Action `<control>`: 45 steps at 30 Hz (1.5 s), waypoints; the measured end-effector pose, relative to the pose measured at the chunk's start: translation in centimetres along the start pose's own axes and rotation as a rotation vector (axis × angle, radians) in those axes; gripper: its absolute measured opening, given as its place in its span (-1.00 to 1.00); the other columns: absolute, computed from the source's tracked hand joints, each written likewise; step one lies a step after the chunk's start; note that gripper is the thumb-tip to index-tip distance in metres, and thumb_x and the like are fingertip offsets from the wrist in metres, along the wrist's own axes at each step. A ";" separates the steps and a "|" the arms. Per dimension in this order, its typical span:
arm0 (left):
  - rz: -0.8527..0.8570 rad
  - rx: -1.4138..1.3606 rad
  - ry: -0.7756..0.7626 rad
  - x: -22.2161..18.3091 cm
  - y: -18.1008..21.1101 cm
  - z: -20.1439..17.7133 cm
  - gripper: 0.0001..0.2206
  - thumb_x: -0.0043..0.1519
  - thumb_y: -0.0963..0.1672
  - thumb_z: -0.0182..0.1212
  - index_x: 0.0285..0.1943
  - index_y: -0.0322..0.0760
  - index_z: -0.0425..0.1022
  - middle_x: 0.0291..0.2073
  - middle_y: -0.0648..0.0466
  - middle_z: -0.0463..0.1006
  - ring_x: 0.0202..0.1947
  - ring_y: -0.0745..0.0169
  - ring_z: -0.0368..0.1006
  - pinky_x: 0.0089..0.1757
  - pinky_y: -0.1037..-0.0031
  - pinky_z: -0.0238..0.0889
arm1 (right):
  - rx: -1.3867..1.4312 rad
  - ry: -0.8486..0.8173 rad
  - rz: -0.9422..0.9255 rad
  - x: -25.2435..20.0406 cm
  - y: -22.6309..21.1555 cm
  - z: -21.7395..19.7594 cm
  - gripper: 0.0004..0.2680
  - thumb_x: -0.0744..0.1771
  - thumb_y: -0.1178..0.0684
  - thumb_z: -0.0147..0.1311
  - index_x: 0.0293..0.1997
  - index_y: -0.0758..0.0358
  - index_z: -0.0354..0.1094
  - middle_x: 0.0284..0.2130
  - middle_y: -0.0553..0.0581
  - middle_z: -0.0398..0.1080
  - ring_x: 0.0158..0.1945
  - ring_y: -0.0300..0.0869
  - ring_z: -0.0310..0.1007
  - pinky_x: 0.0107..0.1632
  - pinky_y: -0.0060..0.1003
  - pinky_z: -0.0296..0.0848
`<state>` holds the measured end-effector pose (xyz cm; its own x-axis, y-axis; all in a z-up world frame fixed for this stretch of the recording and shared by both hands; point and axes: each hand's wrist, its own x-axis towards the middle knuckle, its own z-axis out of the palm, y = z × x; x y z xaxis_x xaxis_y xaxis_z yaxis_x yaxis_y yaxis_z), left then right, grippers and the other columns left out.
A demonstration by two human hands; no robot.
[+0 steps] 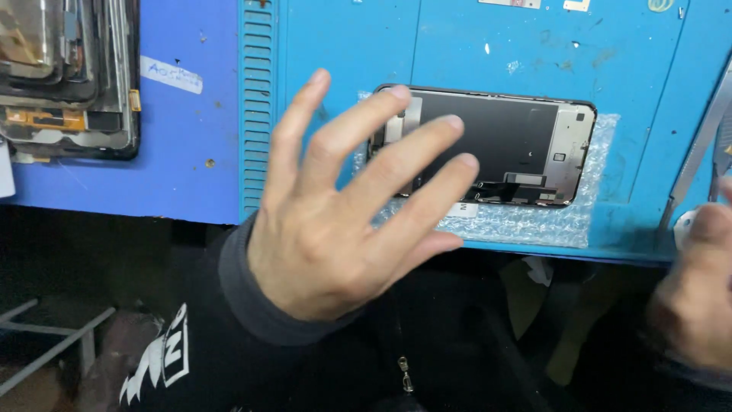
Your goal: Disassembling and repairing a smartphone screen and internal components at a workbench.
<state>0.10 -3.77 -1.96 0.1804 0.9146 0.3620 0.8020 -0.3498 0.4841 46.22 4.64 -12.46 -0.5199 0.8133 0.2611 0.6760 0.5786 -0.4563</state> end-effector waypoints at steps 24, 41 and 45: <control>0.162 -0.161 0.020 0.5 0.1 3.0 -0.89 0.34 -0.20 0.24 -0.03 -0.33 0.63 -0.11 0.11 0.50 0.21 0.09 0.37 0.29 -0.30 0.13 | -0.010 -0.491 -0.351 13.2 -14.1 0.8 -0.61 0.19 0.19 0.35 0.13 0.37 0.49 -0.54 0.11 0.46 -0.64 -0.22 0.33 -0.54 -0.24 0.25; 0.205 -0.223 0.005 0.2 -0.6 3.1 -0.91 0.33 -0.22 0.25 -0.08 -0.38 0.64 -0.02 0.05 0.52 0.22 0.09 0.38 0.31 -0.12 0.21 | -0.033 -0.332 -0.438 14.5 -17.0 2.0 -0.66 0.08 0.30 0.39 -0.11 0.24 0.59 -0.31 0.12 0.43 -0.35 -0.05 0.39 -0.32 -0.12 0.38; 0.229 -0.226 0.018 -0.1 -0.9 3.1 -0.90 0.28 -0.23 0.23 -0.10 -0.38 0.62 -0.05 0.06 0.49 0.18 0.13 0.36 0.29 -0.07 0.19 | 0.014 -0.405 -0.504 14.7 -16.3 1.7 -0.67 0.12 0.28 0.40 -0.07 0.26 0.57 -0.26 0.15 0.46 -0.34 -0.09 0.41 -0.35 -0.18 0.38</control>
<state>1.15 -2.88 -4.89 0.3301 0.8035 0.4954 0.5947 -0.5845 0.5519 26.66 7.10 -2.66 -0.9295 0.3532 0.1064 0.2919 0.8805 -0.3734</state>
